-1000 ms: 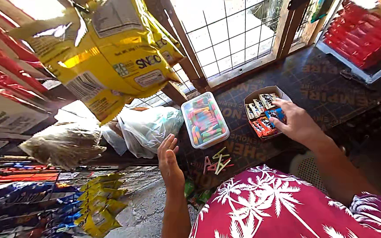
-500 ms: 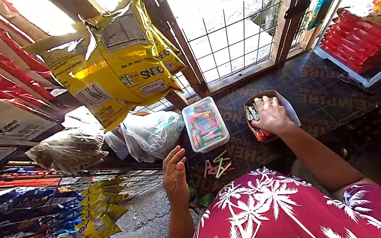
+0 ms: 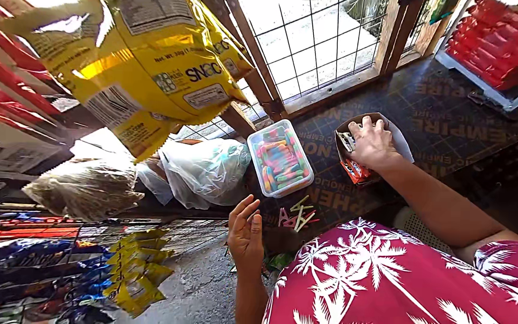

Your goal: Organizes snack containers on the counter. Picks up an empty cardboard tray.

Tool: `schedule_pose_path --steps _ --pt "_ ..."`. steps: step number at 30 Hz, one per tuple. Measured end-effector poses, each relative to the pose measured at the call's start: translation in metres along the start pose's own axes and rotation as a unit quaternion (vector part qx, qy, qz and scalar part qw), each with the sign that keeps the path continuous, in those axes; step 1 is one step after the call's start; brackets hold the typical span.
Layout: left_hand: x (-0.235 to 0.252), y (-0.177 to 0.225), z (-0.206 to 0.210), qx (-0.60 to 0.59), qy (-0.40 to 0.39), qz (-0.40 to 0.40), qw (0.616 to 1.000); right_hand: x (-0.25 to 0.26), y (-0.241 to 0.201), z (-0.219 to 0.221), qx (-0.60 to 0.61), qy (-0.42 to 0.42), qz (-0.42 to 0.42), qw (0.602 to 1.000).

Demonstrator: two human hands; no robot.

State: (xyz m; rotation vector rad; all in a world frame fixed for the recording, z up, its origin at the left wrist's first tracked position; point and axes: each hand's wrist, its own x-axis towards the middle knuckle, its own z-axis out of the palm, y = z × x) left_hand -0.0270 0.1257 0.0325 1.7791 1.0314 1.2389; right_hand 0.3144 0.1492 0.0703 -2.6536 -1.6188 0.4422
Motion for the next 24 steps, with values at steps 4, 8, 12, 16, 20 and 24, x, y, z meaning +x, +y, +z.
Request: schedule_pose_path --steps 4,8,12,16,20,24 --pt "-0.004 -0.001 0.000 -0.005 0.005 -0.001 1.000 0.003 0.003 -0.002 0.022 0.017 -0.001 1.000" --pt "-0.008 -0.005 -0.003 -0.008 0.009 -0.006 1.000 0.007 0.028 -0.008 0.139 0.070 -0.028 0.987" --pt "-0.010 -0.006 -0.003 -0.007 0.008 -0.015 1.000 0.007 0.056 -0.024 0.348 0.077 -0.040 0.934" --pt "-0.006 -0.004 0.001 -0.011 0.000 -0.020 1.000 -0.001 0.073 -0.038 0.556 0.093 -0.035 0.825" --pt "-0.002 -0.002 0.005 -0.013 -0.014 -0.012 1.000 -0.009 0.085 -0.050 0.671 0.131 -0.064 0.727" --pt "-0.002 -0.001 0.005 -0.022 -0.018 -0.005 1.000 -0.016 0.117 -0.053 0.540 0.227 -0.075 0.807"
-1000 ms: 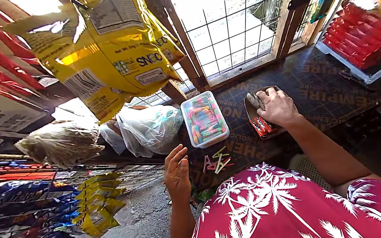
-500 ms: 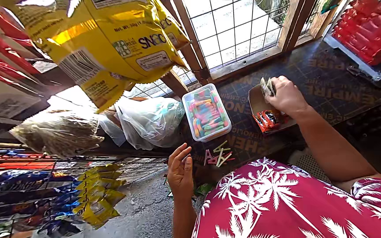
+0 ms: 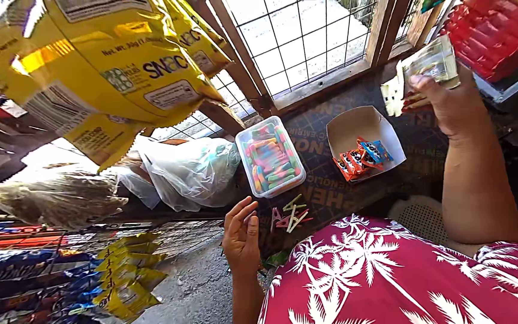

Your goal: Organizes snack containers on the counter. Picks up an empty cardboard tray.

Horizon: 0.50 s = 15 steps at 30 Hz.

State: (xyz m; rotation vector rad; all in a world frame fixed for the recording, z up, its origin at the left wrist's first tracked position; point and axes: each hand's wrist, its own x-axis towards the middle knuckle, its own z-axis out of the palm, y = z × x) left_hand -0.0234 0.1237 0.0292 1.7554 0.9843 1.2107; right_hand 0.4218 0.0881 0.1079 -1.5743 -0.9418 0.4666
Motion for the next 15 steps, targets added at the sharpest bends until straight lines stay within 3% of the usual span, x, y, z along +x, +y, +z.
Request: schedule_pose_path --steps 3,6,8,11,15 --pt "-0.002 0.000 -0.003 0.004 0.001 0.002 1.000 -0.001 0.010 -0.017 -0.286 0.000 -0.019 0.958" --pt "-0.002 0.002 -0.004 0.008 -0.004 0.008 1.000 -0.007 0.026 -0.011 -0.464 -0.037 0.028 0.885" --pt "-0.001 0.004 -0.003 0.003 -0.007 0.011 1.000 -0.013 0.040 -0.006 -0.500 -0.075 0.048 0.861" --pt "0.001 0.006 -0.001 -0.003 -0.010 0.023 1.000 -0.021 0.046 -0.009 -0.488 -0.146 0.075 0.857" --pt "0.000 0.008 0.000 -0.006 -0.017 0.027 0.999 -0.045 0.012 -0.017 -0.401 -0.115 -0.022 0.909"
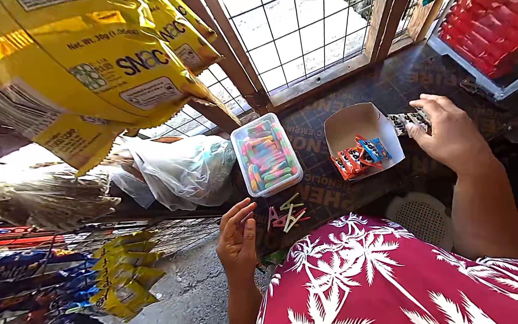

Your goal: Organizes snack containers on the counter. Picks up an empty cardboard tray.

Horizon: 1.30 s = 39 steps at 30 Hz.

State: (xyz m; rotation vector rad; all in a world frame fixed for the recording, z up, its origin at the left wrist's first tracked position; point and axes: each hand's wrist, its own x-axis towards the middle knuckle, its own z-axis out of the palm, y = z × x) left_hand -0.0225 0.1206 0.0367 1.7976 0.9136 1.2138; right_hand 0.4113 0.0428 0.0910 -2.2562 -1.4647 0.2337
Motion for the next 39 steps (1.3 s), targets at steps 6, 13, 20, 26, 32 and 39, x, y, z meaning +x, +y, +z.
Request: schedule_pose_path --steps 6,13,20,26,32,39 --pt "-0.002 0.000 0.001 -0.005 -0.007 -0.002 1.000 -0.034 -0.054 0.026 0.038 -0.012 -0.111 0.993" --pt "-0.003 0.002 -0.001 -0.019 -0.027 0.016 0.999 -0.024 -0.077 0.073 -0.028 -0.066 -0.055 0.996" --pt "-0.007 0.000 -0.006 -0.009 -0.027 0.005 1.000 -0.018 -0.066 0.062 -0.005 -0.067 -0.028 0.997" --pt "-0.001 0.001 0.000 -0.020 -0.051 0.016 0.998 -0.014 -0.080 0.066 -0.029 -0.126 -0.022 0.991" --pt "-0.001 0.001 0.002 -0.022 -0.067 0.019 0.997 0.013 -0.058 0.055 0.029 -0.275 -0.049 0.960" --pt "-0.003 0.000 -0.001 -0.019 -0.083 0.009 0.996 0.013 -0.060 0.059 -0.041 -0.282 -0.087 0.954"
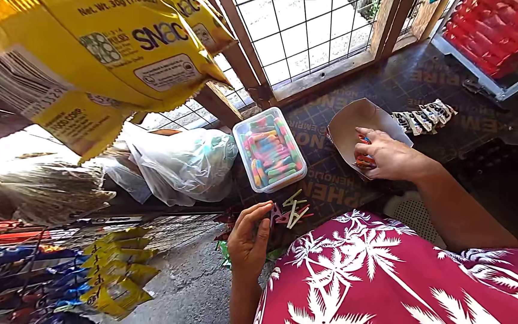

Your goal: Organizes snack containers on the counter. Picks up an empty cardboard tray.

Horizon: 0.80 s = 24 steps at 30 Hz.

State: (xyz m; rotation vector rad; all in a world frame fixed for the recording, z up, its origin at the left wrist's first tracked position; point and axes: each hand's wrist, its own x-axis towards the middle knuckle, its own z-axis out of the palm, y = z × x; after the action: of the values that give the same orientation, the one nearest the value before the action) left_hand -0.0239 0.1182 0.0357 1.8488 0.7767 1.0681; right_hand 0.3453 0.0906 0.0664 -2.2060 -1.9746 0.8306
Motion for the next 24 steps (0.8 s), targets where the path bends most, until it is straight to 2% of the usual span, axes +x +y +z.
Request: schedule_pose_path --steps 3,9,19,24 --pt "0.002 0.001 0.002 -0.002 -0.012 0.002 1.000 0.000 -0.009 -0.002 -0.036 -0.016 0.038 0.999" --pt "0.000 -0.002 0.003 -0.006 -0.019 0.003 1.000 -0.022 -0.023 -0.005 -0.077 0.138 0.077 0.984" --pt "-0.002 -0.006 0.007 0.000 -0.023 0.003 1.000 -0.018 -0.015 0.000 -0.070 0.119 0.116 0.984" --pt "-0.004 -0.006 0.007 0.000 -0.028 0.007 1.000 -0.017 -0.004 0.006 -0.051 0.183 0.077 0.979"
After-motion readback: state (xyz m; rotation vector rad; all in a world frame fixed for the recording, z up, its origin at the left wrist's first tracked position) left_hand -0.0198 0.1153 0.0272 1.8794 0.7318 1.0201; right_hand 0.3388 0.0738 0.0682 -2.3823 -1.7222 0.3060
